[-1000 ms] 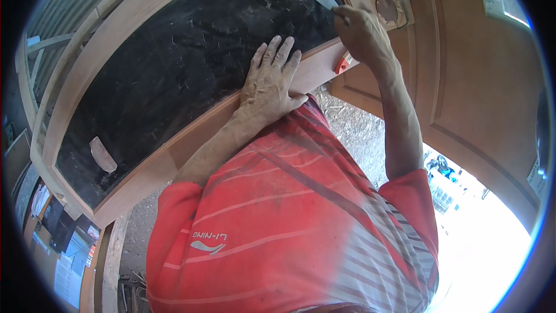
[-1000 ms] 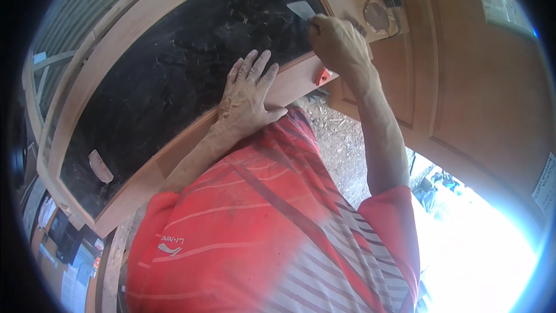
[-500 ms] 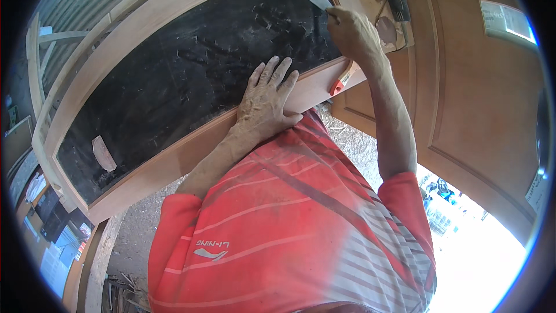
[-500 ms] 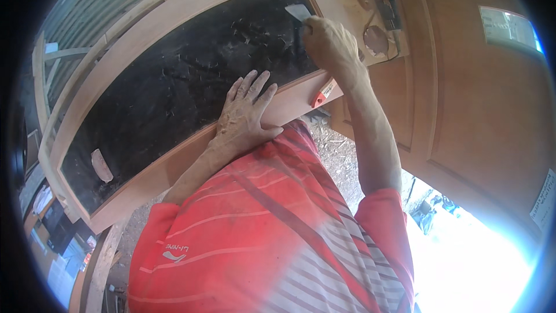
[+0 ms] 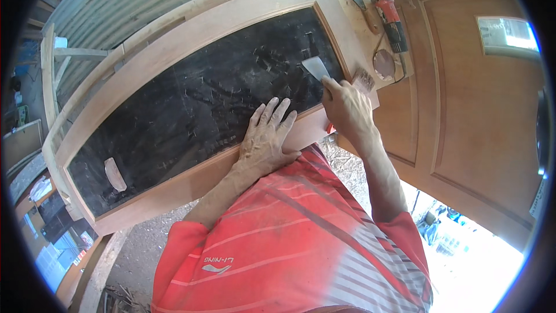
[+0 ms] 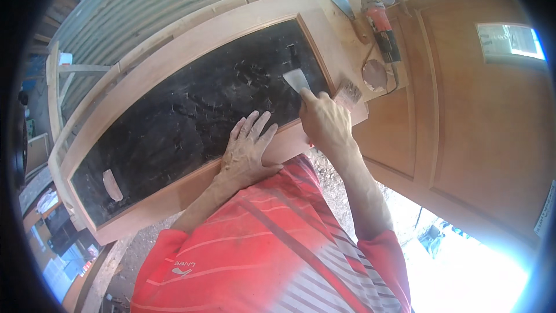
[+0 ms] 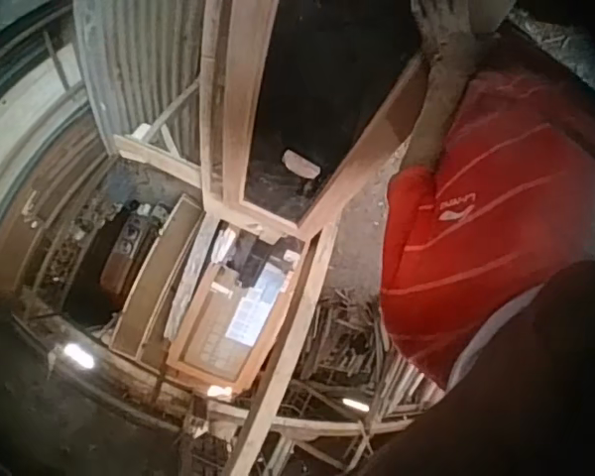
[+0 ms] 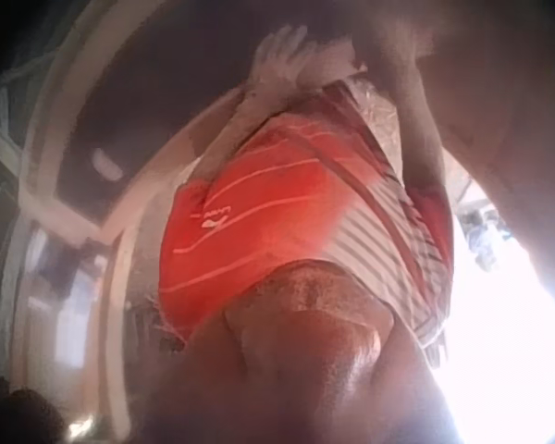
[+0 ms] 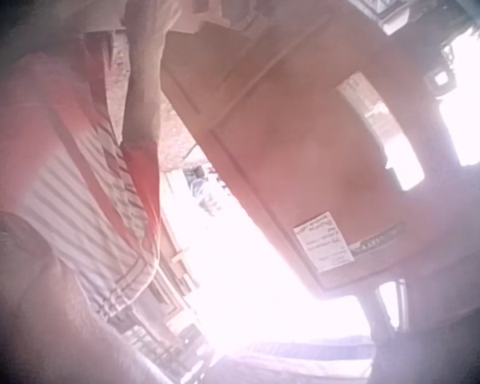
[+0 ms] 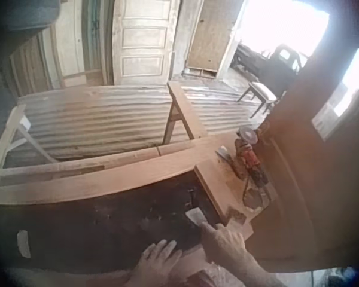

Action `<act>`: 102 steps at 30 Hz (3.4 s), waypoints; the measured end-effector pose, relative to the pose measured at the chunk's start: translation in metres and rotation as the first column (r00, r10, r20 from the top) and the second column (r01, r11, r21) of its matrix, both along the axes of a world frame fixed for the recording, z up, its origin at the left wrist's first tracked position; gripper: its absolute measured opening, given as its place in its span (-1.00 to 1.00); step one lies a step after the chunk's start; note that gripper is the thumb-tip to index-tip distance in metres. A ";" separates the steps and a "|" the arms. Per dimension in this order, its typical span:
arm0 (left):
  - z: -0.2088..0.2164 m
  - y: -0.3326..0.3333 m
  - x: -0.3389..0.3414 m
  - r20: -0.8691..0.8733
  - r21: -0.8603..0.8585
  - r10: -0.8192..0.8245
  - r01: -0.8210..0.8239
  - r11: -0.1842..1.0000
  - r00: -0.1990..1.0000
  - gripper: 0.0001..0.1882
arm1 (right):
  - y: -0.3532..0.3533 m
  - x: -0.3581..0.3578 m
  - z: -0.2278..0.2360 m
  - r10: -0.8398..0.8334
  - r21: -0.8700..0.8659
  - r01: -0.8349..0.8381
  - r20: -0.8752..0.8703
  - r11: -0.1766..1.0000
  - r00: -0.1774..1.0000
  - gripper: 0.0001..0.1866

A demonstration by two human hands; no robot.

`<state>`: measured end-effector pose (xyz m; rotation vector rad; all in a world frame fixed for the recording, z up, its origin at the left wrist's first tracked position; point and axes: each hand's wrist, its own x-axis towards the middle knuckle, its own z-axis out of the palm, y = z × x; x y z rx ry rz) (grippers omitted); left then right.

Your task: The person scrapes the panel of a wooden frame with a putty knife, sands the surface using sandpaper, and sweeps dust off the frame with a brush.

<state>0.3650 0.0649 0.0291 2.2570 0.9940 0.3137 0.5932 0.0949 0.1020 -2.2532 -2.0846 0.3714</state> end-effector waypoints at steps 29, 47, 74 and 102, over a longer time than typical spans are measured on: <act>-0.037 0.302 -0.178 -0.010 0.361 0.645 -0.599 0.715 0.764 -0.26 | -0.031 0.017 -0.007 -0.068 0.102 0.078 -0.095 0.992 0.993 -0.81; -0.029 0.295 -0.162 -0.113 0.300 0.643 -0.591 0.749 0.757 -0.33 | -0.008 0.049 -0.017 -0.131 0.098 0.144 -0.125 0.985 0.983 -0.80; -0.043 0.300 -0.163 -0.237 0.343 0.766 -0.686 0.642 0.598 -0.30 | 0.058 0.050 0.000 -0.006 -0.090 0.000 -0.068 0.996 0.998 -0.65; -0.036 0.301 -0.156 -0.150 0.327 0.792 -0.726 0.605 0.592 -0.38 | 0.086 0.019 -0.016 0.166 0.021 -0.165 -0.027 0.986 0.986 -0.77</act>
